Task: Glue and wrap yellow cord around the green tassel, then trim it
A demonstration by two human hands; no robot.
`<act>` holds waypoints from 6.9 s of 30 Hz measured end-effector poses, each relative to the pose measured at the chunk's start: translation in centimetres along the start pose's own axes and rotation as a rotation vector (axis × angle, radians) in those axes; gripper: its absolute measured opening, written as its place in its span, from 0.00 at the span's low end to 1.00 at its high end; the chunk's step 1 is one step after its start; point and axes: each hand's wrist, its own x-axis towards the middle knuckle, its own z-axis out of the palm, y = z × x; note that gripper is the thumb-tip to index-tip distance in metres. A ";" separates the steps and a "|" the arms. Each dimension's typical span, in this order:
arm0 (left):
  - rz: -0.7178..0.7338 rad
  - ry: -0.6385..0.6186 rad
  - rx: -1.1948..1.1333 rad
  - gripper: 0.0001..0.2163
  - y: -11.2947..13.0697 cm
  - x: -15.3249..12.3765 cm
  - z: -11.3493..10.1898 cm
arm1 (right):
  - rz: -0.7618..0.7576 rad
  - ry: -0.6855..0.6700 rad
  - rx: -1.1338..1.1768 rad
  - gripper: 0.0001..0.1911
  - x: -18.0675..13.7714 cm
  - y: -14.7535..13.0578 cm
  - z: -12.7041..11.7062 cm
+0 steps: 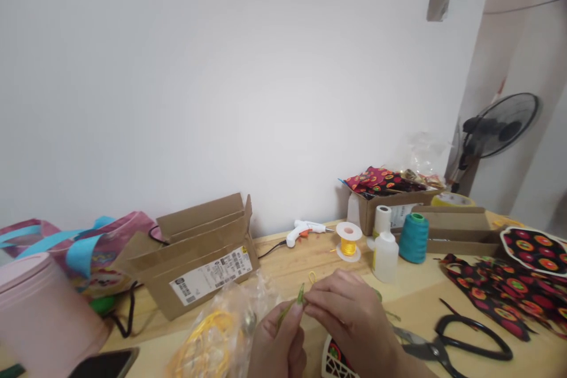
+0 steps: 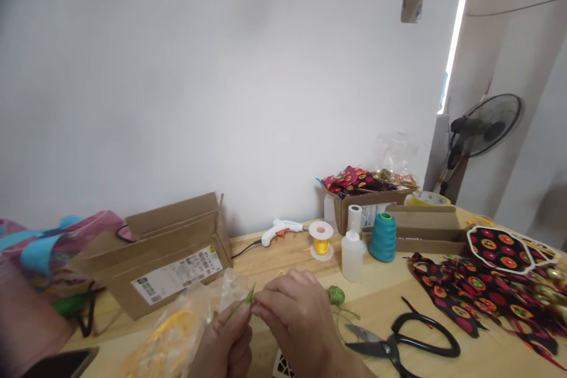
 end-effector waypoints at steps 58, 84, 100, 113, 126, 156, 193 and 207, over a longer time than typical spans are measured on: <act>0.165 0.219 0.212 0.16 -1.4 0.3 0.4 | 0.412 0.038 0.312 0.12 -1.8 -0.7 1.8; 0.155 0.234 0.230 0.16 -1.2 -0.2 0.8 | 0.375 0.023 0.352 0.11 -1.9 -0.3 1.9; 0.153 0.235 0.111 0.14 -1.1 0.2 0.4 | 0.278 0.010 0.318 0.05 -1.5 0.0 -0.3; 0.123 0.174 0.142 0.12 -1.0 0.0 0.7 | 0.312 -0.033 0.283 0.10 -1.9 -0.3 1.1; 0.168 0.184 0.027 0.14 0.0 0.0 -0.2 | 0.514 0.331 0.295 0.11 -1.0 1.6 -1.0; 0.622 0.354 0.664 0.03 -0.7 -1.1 0.7 | 0.160 0.038 0.049 0.04 -1.2 -0.3 -0.8; 0.089 0.075 0.449 0.12 -0.2 -0.5 0.1 | 0.907 -0.382 0.855 0.07 -0.5 1.2 -1.5; 0.140 0.093 0.509 0.11 -0.4 -0.5 0.0 | 0.545 -0.195 0.400 0.03 -0.3 0.1 -1.2</act>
